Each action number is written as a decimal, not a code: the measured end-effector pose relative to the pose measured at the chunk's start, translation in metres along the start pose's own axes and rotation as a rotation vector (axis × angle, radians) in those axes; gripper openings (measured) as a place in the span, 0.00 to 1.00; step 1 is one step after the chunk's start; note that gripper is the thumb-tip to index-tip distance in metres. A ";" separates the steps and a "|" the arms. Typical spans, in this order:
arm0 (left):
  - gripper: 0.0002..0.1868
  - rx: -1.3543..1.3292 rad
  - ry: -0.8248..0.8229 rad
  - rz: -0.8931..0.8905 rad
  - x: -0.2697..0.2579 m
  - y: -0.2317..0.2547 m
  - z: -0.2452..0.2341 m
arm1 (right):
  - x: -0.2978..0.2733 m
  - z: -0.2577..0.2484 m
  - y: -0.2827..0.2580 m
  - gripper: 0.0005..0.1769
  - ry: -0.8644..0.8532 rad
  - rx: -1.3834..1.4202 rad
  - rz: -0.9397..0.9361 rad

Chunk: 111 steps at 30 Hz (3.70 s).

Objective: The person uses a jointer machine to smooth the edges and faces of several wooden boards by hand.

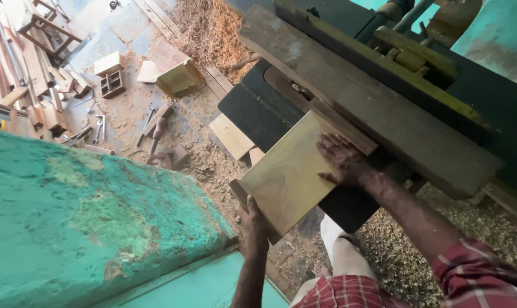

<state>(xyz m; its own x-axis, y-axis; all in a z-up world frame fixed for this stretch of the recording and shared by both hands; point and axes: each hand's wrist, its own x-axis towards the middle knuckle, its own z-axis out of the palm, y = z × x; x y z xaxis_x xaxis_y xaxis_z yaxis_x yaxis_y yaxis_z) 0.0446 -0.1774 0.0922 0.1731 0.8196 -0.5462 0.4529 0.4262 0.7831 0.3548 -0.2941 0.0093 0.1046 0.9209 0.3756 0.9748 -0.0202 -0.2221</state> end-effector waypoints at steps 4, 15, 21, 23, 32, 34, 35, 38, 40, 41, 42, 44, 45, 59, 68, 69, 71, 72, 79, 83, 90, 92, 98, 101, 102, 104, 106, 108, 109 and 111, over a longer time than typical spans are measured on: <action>0.45 -0.053 0.042 -0.038 0.003 0.003 0.007 | 0.004 -0.003 -0.002 0.50 -0.008 -0.010 0.017; 0.39 -0.321 0.043 0.137 0.053 -0.012 0.011 | 0.036 0.003 0.005 0.50 0.022 0.060 0.026; 0.42 -0.376 0.049 0.150 0.047 -0.002 0.012 | 0.042 0.010 0.007 0.51 -0.021 0.019 0.019; 0.41 -0.375 0.040 0.128 0.045 0.002 0.012 | 0.048 0.016 0.009 0.52 0.028 0.023 -0.026; 0.38 -0.377 0.097 0.145 0.071 -0.002 0.009 | 0.062 0.022 0.012 0.53 -0.004 0.076 0.010; 0.37 -0.401 0.095 0.155 0.075 0.000 0.011 | 0.066 0.023 0.014 0.52 -0.001 0.065 0.008; 0.37 -0.424 0.092 0.166 0.076 0.001 0.011 | 0.068 0.023 0.014 0.52 0.004 0.054 0.006; 0.36 -0.467 0.050 0.197 0.080 0.005 0.008 | 0.076 0.025 0.015 0.53 -0.040 0.050 0.017; 0.35 -0.472 0.035 0.224 0.083 0.007 0.007 | 0.080 0.025 0.015 0.53 -0.038 0.068 0.024; 0.35 -0.479 0.022 0.254 0.085 0.007 0.007 | 0.082 0.025 0.014 0.53 -0.033 0.086 0.030; 0.35 -0.477 0.021 0.251 0.087 0.008 0.006 | 0.083 0.026 0.014 0.53 -0.035 0.087 0.032; 0.34 -0.467 0.076 0.184 0.090 0.012 0.007 | 0.086 0.026 0.014 0.53 -0.006 0.065 0.025; 0.34 -0.466 0.074 0.183 0.090 0.014 0.007 | 0.088 0.027 0.015 0.53 -0.008 0.064 0.027; 0.35 -0.527 0.050 0.135 0.094 0.031 0.004 | 0.101 0.036 0.017 0.53 0.009 0.055 0.016; 0.34 -0.600 0.003 0.179 0.106 0.030 0.003 | 0.111 0.036 0.018 0.52 -0.027 0.058 0.036; 0.34 -0.599 0.001 0.178 0.106 0.031 0.002 | 0.113 0.037 0.018 0.52 -0.028 0.057 0.038; 0.33 -0.585 0.049 0.096 0.106 0.034 0.001 | 0.115 0.037 0.019 0.53 -0.034 0.038 0.031; 0.33 -0.586 0.047 0.097 0.107 0.036 0.000 | 0.117 0.038 0.019 0.53 -0.034 0.036 0.031; 0.32 -0.631 0.030 0.144 0.120 0.040 -0.002 | 0.131 0.049 0.024 0.53 -0.054 0.039 0.040; 0.32 -0.626 0.003 0.147 0.123 0.043 -0.005 | 0.137 0.057 0.027 0.54 -0.015 0.086 0.027; 0.32 -0.655 0.025 0.116 0.125 0.060 -0.003 | 0.149 0.059 0.028 0.53 -0.044 0.067 0.033; 0.31 -0.595 0.030 0.138 0.124 0.064 -0.005 | 0.153 0.059 0.028 0.53 -0.014 0.064 0.023; 0.30 -0.580 0.037 0.147 0.134 0.066 -0.008 | 0.162 0.061 0.029 0.54 -0.026 0.091 0.032; 0.31 -0.573 0.041 0.161 0.143 0.064 -0.010 | 0.166 0.066 0.030 0.53 -0.043 0.068 0.028; 0.31 -0.572 0.039 0.160 0.144 0.064 -0.010 | 0.167 0.067 0.031 0.53 -0.043 0.068 0.030; 0.32 -0.625 0.033 0.102 0.147 0.067 -0.011 | 0.170 0.070 0.031 0.54 -0.052 0.064 0.023; 0.32 -0.629 0.051 0.095 0.151 0.069 -0.010 | 0.173 0.072 0.033 0.54 -0.046 0.057 0.024; 0.32 -0.636 0.069 0.090 0.155 0.068 -0.012 | 0.175 0.073 0.033 0.54 -0.041 0.050 0.023; 0.32 -0.657 0.046 0.101 0.159 0.068 -0.013 | 0.178 0.073 0.033 0.55 -0.061 0.046 0.025; 0.31 -0.679 0.025 0.111 0.165 0.067 -0.014 | 0.182 0.074 0.033 0.55 -0.082 0.043 0.026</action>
<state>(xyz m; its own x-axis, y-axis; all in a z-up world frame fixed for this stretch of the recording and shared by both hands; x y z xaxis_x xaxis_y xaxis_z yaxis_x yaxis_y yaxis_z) 0.0911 -0.0079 0.0590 0.1630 0.8773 -0.4514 -0.2161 0.4781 0.8513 0.3916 -0.0986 0.0041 0.1118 0.9491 0.2944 0.9625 -0.0297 -0.2698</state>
